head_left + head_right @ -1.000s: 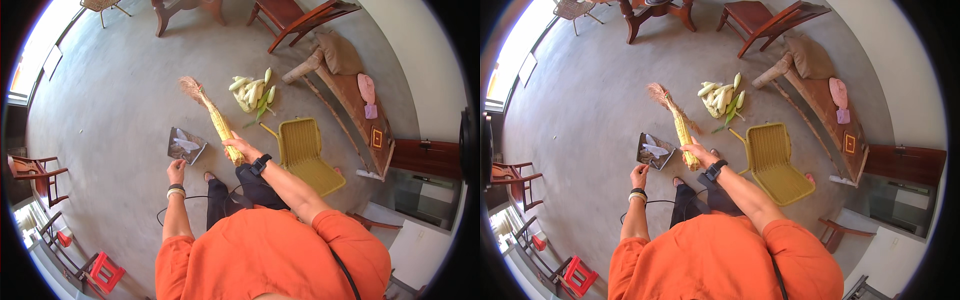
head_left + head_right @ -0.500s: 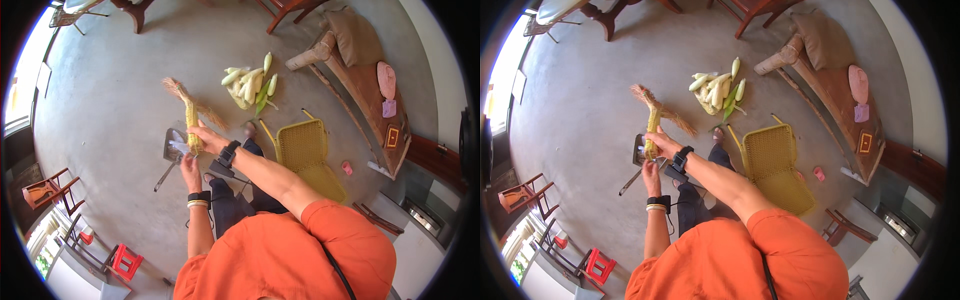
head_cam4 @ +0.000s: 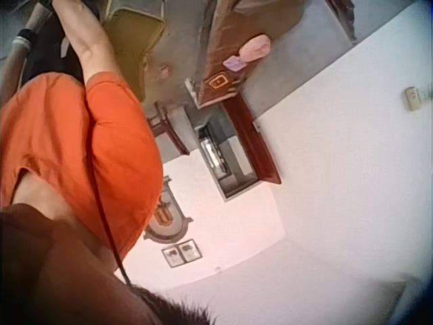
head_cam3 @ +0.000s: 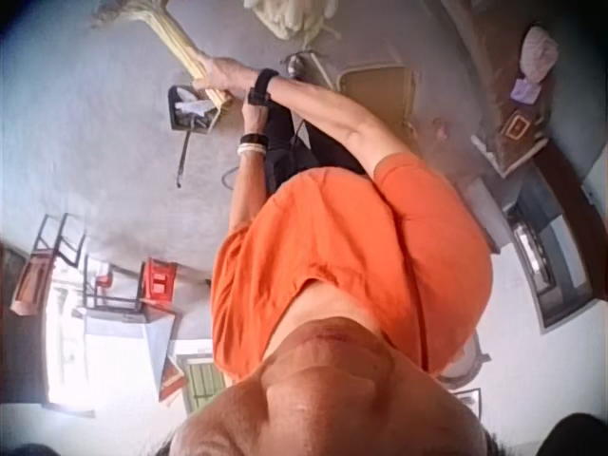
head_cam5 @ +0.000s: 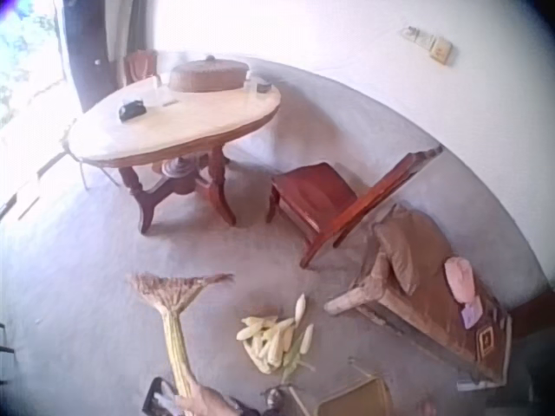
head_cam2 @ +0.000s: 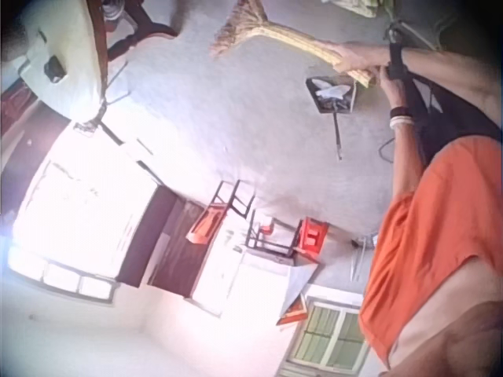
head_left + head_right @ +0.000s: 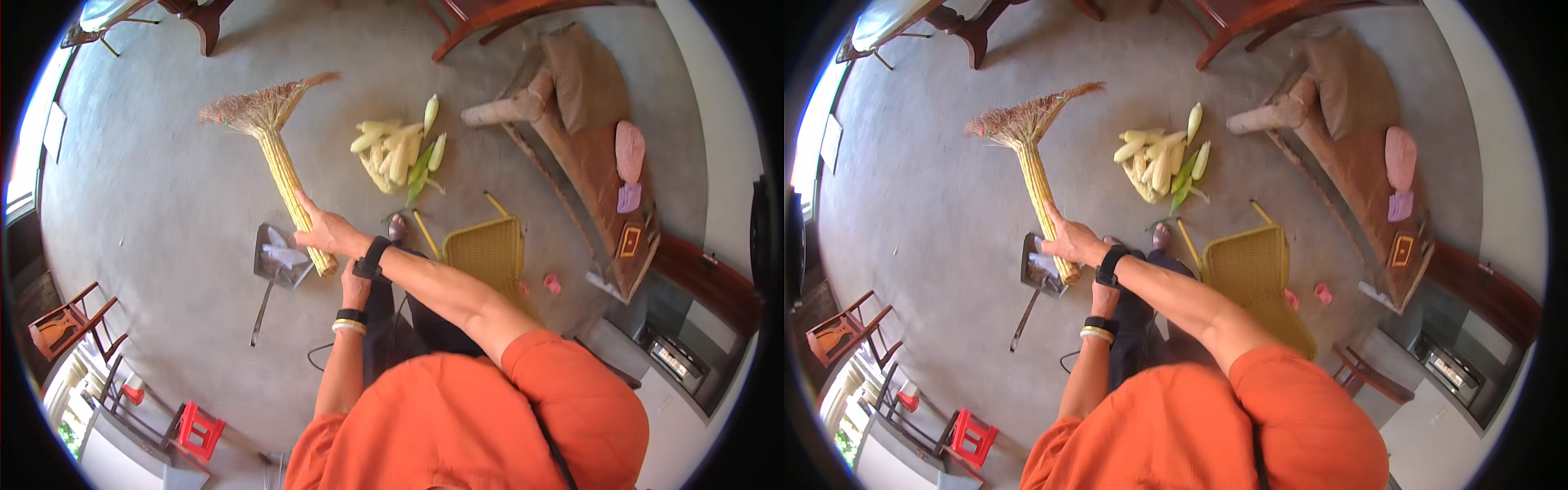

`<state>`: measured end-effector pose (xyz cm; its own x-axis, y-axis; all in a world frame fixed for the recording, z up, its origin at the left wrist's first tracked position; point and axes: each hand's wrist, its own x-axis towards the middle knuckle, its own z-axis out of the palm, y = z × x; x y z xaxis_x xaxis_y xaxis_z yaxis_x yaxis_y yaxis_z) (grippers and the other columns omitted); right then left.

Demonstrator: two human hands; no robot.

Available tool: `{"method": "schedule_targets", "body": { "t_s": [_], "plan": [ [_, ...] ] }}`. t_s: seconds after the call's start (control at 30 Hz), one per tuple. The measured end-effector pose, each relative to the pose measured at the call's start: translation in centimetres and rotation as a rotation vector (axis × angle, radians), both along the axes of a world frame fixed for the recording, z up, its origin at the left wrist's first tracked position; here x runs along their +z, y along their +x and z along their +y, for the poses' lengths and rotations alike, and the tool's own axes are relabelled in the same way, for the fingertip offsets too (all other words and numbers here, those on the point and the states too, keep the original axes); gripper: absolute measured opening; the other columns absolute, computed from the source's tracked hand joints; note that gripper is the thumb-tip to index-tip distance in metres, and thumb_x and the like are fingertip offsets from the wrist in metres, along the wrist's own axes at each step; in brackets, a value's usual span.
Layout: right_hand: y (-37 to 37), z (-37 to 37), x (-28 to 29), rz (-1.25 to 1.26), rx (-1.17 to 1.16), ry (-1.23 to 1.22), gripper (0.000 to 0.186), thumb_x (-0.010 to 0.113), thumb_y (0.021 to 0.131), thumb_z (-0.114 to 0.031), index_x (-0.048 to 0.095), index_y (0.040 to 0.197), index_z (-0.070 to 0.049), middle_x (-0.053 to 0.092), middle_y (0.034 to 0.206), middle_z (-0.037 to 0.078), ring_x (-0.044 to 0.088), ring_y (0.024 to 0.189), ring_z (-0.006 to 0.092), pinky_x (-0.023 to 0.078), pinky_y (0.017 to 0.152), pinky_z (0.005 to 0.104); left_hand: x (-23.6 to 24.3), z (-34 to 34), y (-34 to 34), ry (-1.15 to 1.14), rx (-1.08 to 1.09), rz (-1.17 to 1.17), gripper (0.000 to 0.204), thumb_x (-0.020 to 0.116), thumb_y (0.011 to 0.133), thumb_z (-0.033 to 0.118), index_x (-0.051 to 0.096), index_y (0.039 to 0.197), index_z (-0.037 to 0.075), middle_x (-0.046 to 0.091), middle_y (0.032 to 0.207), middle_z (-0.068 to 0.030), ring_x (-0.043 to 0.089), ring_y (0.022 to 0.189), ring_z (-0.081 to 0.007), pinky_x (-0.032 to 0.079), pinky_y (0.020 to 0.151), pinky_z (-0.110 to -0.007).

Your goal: The person sweeps debris into a dustpan using a broom and then husks corn by hand.

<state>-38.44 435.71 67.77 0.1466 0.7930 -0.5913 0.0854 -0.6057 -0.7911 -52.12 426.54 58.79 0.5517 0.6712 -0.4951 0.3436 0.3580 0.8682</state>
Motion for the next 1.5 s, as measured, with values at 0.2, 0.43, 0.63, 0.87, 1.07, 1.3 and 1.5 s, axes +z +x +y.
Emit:
{"method": "schedule_targets", "body": {
  "t_s": [0.2,0.43,0.63,0.87,1.07,1.3,1.5],
  "plan": [
    [0.4,3.9,-7.4,-0.166,0.022,-0.008,0.090,0.057,0.073,-0.028,0.005,0.144,-0.009,0.055,0.063,0.023,0.056,0.061,0.0392,0.044,0.061,0.0439,-2.3,1.3,-0.3,-0.180,0.051,0.171,0.020,0.052,0.089,0.010,0.058,0.102,-0.004,0.064,0.090,-0.0089,0.059,0.082,-0.0142,0.047,0.074,-0.028],
    [-1.7,1.9,-20.3,0.011,0.060,-0.045,0.100,0.063,0.074,-0.022,-0.009,0.143,-0.013,0.056,0.096,0.033,0.059,0.083,0.0411,0.046,0.075,0.0424,-4.3,3.8,2.3,-0.100,0.772,0.185,0.031,0.043,0.090,0.002,0.044,0.121,0.001,0.054,0.105,-0.0075,0.052,0.097,-0.0170,0.041,0.087,-0.029],
    [-4.7,0.0,-23.5,0.217,0.196,-0.019,0.103,0.063,0.078,-0.017,-0.018,0.142,-0.014,0.036,0.130,0.035,0.054,0.103,0.0406,0.043,0.089,0.0343,-7.6,2.2,1.9,0.068,0.933,0.429,0.045,0.043,0.087,0.002,0.035,0.131,0.000,0.034,0.130,-0.0156,0.037,0.122,-0.0266,0.031,0.102,-0.040],
    [-3.4,-8.3,-32.2,0.424,0.200,-0.413,0.083,0.061,0.078,-0.013,0.011,0.143,-0.005,0.061,0.096,0.021,0.063,0.082,0.0296,0.048,0.069,0.0357,-14.6,-1.7,0.6,-0.154,0.739,0.600,0.043,0.045,0.088,0.005,0.040,0.131,0.003,0.034,0.133,-0.0136,0.035,0.124,-0.0252,0.030,0.103,-0.036],
    [5.9,-17.0,-37.3,0.567,-0.706,-0.602,0.053,0.056,0.087,-0.018,0.033,0.132,-0.003,0.058,0.104,0.013,0.059,0.094,0.0242,0.051,0.078,0.0378,-16.8,-2.1,3.6,-0.300,0.861,0.254,0.033,0.044,0.092,0.006,0.046,0.125,0.001,0.052,0.121,-0.0127,0.048,0.114,-0.0201,0.035,0.100,-0.033],
    [15.9,-26.0,-45.7,0.324,-1.040,-0.863,0.055,0.061,0.083,-0.014,0.033,0.129,-0.005,0.045,0.119,0.017,0.048,0.110,0.0304,0.046,0.090,0.0477,-18.5,0.1,5.3,-0.394,0.854,-0.031,0.027,0.048,0.094,0.012,0.051,0.117,-0.001,0.059,0.106,-0.0105,0.057,0.101,-0.0196,0.043,0.093,-0.034],
    [20.1,-25.1,-51.2,0.125,-1.076,-0.948,0.058,0.062,0.082,-0.012,0.031,0.131,-0.003,0.034,0.130,0.020,0.037,0.121,0.0330,0.044,0.090,0.0542,-20.5,3.5,3.5,-0.297,0.815,-0.032,0.027,0.048,0.094,0.011,0.051,0.117,-0.001,0.060,0.103,-0.0105,0.058,0.099,-0.0200,0.045,0.092,-0.034]
  ]
}}
